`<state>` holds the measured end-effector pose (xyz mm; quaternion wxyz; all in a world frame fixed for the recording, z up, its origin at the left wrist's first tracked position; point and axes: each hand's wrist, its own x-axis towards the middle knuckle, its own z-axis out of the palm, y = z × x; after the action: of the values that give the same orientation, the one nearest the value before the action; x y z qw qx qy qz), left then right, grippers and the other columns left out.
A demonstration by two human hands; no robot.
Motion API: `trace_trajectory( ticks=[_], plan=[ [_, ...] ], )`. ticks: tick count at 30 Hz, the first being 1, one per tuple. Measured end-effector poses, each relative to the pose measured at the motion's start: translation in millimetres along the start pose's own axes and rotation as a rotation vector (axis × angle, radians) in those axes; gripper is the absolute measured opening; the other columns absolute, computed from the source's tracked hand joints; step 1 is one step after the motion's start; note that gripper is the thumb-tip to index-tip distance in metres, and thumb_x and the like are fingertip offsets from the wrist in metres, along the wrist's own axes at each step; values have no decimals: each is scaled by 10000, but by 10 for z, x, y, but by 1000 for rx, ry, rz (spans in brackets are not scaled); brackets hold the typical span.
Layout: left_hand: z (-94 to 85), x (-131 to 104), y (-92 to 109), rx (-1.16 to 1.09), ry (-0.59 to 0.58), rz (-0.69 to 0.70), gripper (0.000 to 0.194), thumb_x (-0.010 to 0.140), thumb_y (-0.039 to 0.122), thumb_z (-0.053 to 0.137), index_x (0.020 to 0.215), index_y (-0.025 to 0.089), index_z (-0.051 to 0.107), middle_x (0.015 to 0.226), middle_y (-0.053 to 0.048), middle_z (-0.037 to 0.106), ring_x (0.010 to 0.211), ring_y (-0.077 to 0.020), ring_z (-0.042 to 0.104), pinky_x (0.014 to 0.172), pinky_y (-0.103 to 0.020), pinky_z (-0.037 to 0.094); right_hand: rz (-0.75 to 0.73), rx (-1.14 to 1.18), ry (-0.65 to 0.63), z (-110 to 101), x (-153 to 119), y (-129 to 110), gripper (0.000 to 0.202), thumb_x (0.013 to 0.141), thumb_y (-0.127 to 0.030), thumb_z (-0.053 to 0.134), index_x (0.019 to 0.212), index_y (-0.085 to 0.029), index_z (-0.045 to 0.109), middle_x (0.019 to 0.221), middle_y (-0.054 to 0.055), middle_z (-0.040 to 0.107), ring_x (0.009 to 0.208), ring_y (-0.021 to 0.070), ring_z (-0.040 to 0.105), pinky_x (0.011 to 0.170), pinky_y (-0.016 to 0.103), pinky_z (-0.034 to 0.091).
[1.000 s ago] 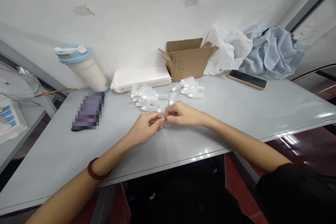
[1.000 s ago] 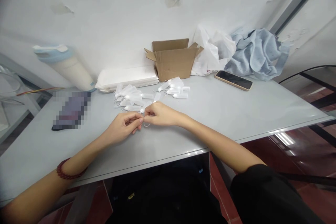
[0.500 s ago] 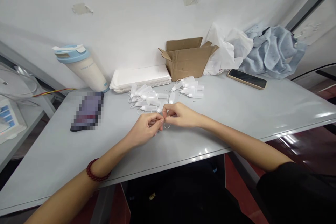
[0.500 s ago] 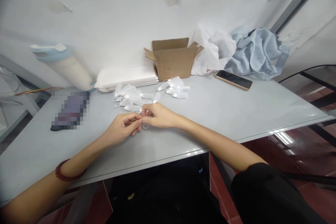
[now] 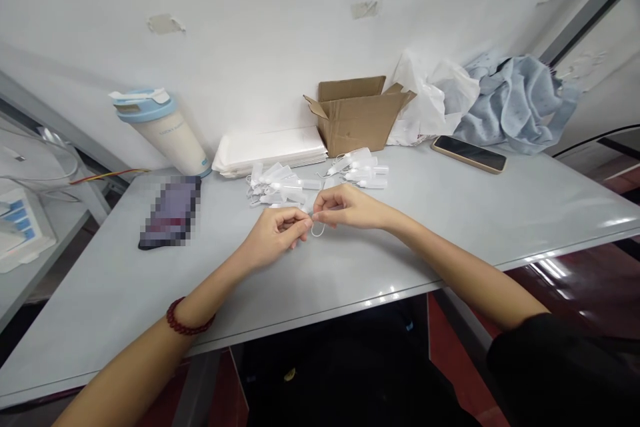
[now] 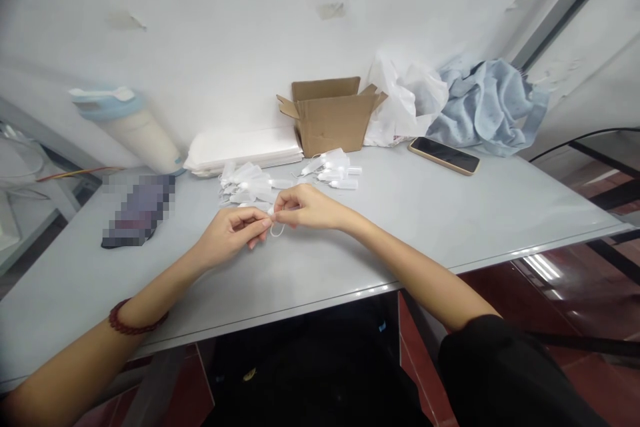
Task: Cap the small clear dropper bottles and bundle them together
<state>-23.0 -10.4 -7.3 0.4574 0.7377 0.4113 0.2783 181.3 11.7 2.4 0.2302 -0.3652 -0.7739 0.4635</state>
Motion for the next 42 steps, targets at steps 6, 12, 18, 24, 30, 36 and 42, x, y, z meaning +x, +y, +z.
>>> trace_trajectory(
  ticks=[6,12,18,24,30,36,42],
  plan=[
    [4,-4,13,-39,-15,18,228,864,286,572,696,147,637,604,18,600,462,-63,481,486,-197,413,-11,94,-44,-65,-1,8,145,780,-276,578,774,-143,637,573,-28,576,530,81,475,526,220,326],
    [6,-2,3,-59,-18,11,220,864,288,576,709,146,641,608,20,601,460,-60,482,480,-195,413,4,83,-47,-73,-6,2,135,783,-261,577,768,-142,639,567,-26,576,532,82,483,523,220,329],
    [-27,2,-33,-49,11,4,220,866,320,582,757,148,666,610,20,606,463,-63,495,492,-199,421,-4,112,-17,-82,9,57,117,791,-243,581,774,-141,636,539,-37,555,511,72,462,518,215,334],
    [-97,16,-34,-32,80,1,234,864,327,575,766,144,682,600,18,601,459,-64,486,498,-207,422,5,204,9,-103,24,103,100,780,-232,593,740,-143,615,538,-40,543,497,70,469,506,213,352],
    [17,-29,-18,-29,-4,-24,258,872,351,566,724,156,646,614,15,610,474,-74,508,496,-205,434,7,145,-31,-28,25,89,92,785,-212,566,770,-144,625,564,-37,577,525,75,513,537,212,371],
    [4,2,-28,37,56,-61,253,850,343,571,682,165,635,598,18,613,466,-80,513,495,-208,436,6,-10,73,-62,23,85,211,852,-338,565,804,-140,622,604,-8,622,533,82,510,544,221,358],
    [-71,20,-50,149,312,-29,234,805,338,570,656,168,629,551,20,584,452,-96,487,492,-232,408,17,-267,370,-202,62,178,151,884,-257,516,837,-142,601,673,27,643,598,121,542,587,248,381]
  ],
)
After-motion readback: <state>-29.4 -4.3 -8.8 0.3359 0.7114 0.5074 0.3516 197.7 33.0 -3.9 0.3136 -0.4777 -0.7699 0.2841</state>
